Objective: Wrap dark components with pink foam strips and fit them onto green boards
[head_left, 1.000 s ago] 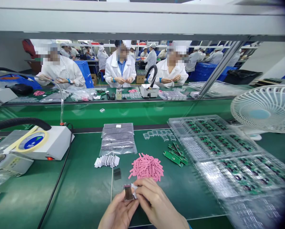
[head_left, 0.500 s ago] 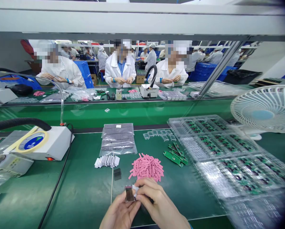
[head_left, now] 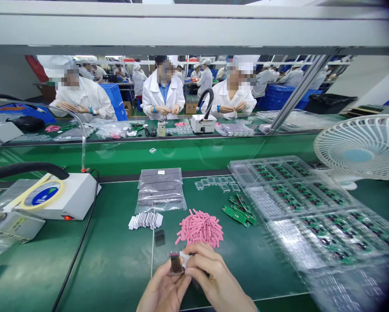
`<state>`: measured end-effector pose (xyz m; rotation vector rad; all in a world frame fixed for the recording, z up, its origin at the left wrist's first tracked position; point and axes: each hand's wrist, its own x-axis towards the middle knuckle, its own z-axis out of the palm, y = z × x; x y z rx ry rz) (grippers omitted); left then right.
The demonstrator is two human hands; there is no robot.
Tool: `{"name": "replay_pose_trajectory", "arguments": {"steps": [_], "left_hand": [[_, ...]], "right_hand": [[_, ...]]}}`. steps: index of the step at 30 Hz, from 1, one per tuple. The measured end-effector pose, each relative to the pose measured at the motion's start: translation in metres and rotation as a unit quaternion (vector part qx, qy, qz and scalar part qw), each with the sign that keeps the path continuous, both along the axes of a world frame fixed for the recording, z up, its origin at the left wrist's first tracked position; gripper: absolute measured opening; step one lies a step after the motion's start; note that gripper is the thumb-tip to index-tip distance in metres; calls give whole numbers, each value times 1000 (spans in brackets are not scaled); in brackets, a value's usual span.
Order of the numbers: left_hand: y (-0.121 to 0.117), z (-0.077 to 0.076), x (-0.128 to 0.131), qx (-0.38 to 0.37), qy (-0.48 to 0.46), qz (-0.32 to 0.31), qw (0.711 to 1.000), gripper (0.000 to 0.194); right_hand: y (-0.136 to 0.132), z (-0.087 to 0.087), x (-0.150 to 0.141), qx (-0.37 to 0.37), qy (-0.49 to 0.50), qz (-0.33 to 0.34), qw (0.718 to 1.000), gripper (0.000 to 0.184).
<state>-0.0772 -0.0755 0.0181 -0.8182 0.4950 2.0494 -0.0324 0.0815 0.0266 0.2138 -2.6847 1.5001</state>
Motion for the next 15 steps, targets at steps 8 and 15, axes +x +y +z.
{"name": "replay_pose_trajectory", "arguments": {"steps": [8, 15], "left_hand": [[-1, 1, 0, 13, -4, 5, 1000, 29], [-1, -10, -1, 20, -25, 9, 999, 29]], "right_hand": [[-1, -3, 0, -40, 4, -14, 999, 22], [-7, -6, 5, 89, 87, -22, 992, 23]]}}
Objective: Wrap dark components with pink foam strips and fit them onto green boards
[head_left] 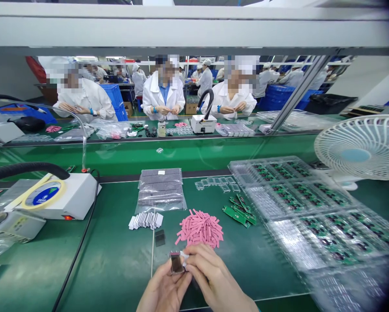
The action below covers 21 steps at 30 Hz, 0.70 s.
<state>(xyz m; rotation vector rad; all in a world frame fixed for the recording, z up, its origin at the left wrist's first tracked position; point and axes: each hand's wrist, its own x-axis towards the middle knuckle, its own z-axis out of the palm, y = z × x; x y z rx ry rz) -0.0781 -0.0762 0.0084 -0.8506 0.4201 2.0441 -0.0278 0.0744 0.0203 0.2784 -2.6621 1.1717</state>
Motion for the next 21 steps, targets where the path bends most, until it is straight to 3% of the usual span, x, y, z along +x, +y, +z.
{"name": "replay_pose_trajectory", "arguments": {"steps": [4, 6, 9, 12, 16, 21], "left_hand": [[-1, 3, 4, -9, 13, -23, 1000, 29], [-3, 5, 7, -28, 21, -43, 998, 26], [-8, 7, 12, -62, 30, -62, 996, 28], [-16, 7, 9, -81, 41, -48, 995, 28], [-28, 11, 0, -70, 41, -8, 997, 26], [-29, 15, -6, -46, 38, 5, 998, 32]], "right_hand": [[-3, -6, 5, 103, 61, -7, 993, 23], [3, -7, 5, 87, 44, -8, 995, 21], [16, -8, 3, 44, 49, -65, 996, 16], [21, -16, 4, 74, 119, -118, 983, 12], [9, -38, 19, 132, 184, -63, 972, 15], [3, -57, 41, 189, 192, -60, 961, 36]]}}
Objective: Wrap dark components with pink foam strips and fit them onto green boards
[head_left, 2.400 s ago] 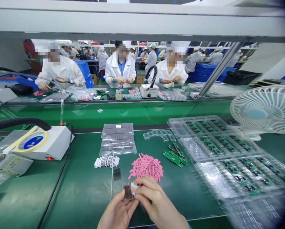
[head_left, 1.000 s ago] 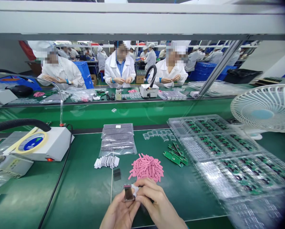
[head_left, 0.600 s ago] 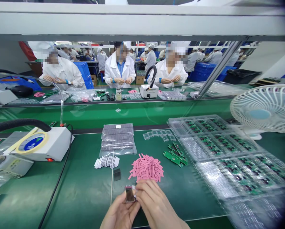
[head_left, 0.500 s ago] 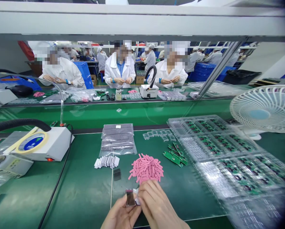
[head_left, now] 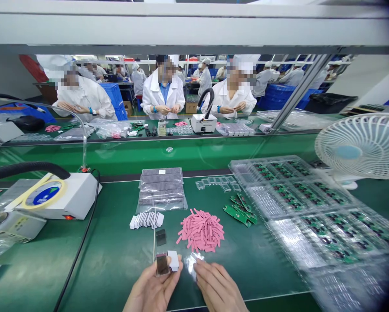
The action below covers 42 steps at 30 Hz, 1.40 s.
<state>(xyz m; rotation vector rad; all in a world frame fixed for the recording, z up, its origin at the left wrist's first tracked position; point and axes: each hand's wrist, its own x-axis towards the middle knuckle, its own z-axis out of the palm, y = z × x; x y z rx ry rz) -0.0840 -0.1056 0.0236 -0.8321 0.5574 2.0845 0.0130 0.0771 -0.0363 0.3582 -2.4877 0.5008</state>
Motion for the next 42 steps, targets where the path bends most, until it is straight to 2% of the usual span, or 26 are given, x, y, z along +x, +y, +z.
{"name": "replay_pose_trajectory", "arguments": {"steps": [3, 7, 11, 17, 23, 26, 28, 32, 34, 37, 39, 42], "left_hand": [[6, -2, -1, 22, -5, 7, 1000, 31], [13, -8, -1, 51, -23, 27, 998, 23], [13, -4, -2, 56, -26, 33, 998, 24], [12, 6, -2, 35, -1, 28, 999, 31], [12, 7, -2, 58, 1, 32, 998, 33], [12, 7, -1, 62, 2, 32, 998, 34], [11, 7, -1, 58, 4, 30, 998, 34], [11, 8, 0, 53, 5, 24, 998, 34], [12, 8, -1, 58, 4, 27, 998, 34], [12, 7, -1, 65, -2, 24, 998, 37], [10, 4, -2, 76, -4, 20, 997, 38], [8, -3, -1, 117, -10, 17, 993, 33]], "right_hand": [[4, 0, 2, 10, -20, -5, 1000, 38], [4, 3, 1, -24, -43, -20, 999, 32], [1, 5, 6, -46, -72, -26, 996, 33], [8, 7, 15, 3, -65, 36, 997, 37], [6, 0, 23, 9, -22, 12, 1000, 27], [4, 3, 25, -5, -9, 46, 999, 34], [3, 11, 24, -53, -31, 65, 996, 36], [3, 33, 6, -166, -178, 15, 970, 25], [3, 36, -9, -159, -203, -6, 966, 25], [3, 29, -27, -81, -157, -62, 982, 28], [3, 23, -31, -45, -148, -100, 983, 28], [6, 22, -26, -78, -165, -131, 974, 24]]}}
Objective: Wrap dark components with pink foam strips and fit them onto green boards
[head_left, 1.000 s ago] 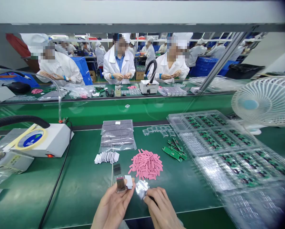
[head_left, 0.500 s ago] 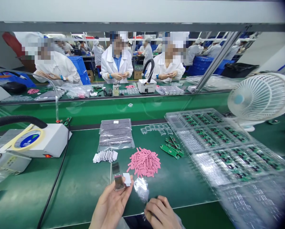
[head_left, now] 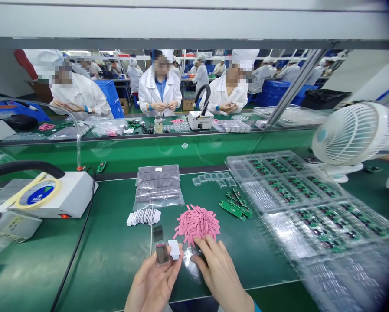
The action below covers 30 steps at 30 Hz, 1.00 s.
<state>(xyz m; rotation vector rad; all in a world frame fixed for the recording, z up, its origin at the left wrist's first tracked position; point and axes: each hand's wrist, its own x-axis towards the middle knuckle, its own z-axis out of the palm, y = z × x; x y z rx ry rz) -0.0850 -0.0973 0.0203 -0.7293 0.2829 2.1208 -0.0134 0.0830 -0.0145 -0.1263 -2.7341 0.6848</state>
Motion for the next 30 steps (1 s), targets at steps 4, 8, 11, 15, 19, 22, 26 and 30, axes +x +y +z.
{"name": "replay_pose_trajectory", "arguments": {"steps": [4, 8, 11, 15, 19, 22, 26, 30], "left_hand": [[5, -17, 4, 115, -7, -32, 993, 26], [21, -26, 13, 226, 32, -68, 971, 30], [34, -22, 19, 250, 58, -58, 965, 31], [44, -16, 24, 229, 54, -53, 971, 36], [46, -18, 24, 170, -16, -58, 984, 32], [47, -21, 23, 84, -32, -63, 994, 24], [49, -24, 24, 14, 12, -67, 998, 23], [49, -26, 25, 6, 19, -60, 998, 25]], "right_hand": [[-1, 3, 9, -233, -7, 3, 972, 17], [-18, 3, 8, -554, -22, -10, 832, 48], [-34, 8, 3, -709, -43, -47, 703, 61], [-33, 14, -1, -733, -17, -62, 677, 56], [-2, 15, 1, -567, 11, 1, 824, 45], [17, 28, 5, -296, 23, 37, 954, 46], [20, 53, 6, -92, 90, 123, 984, 34], [12, 58, 1, -20, 133, 176, 975, 19]]}}
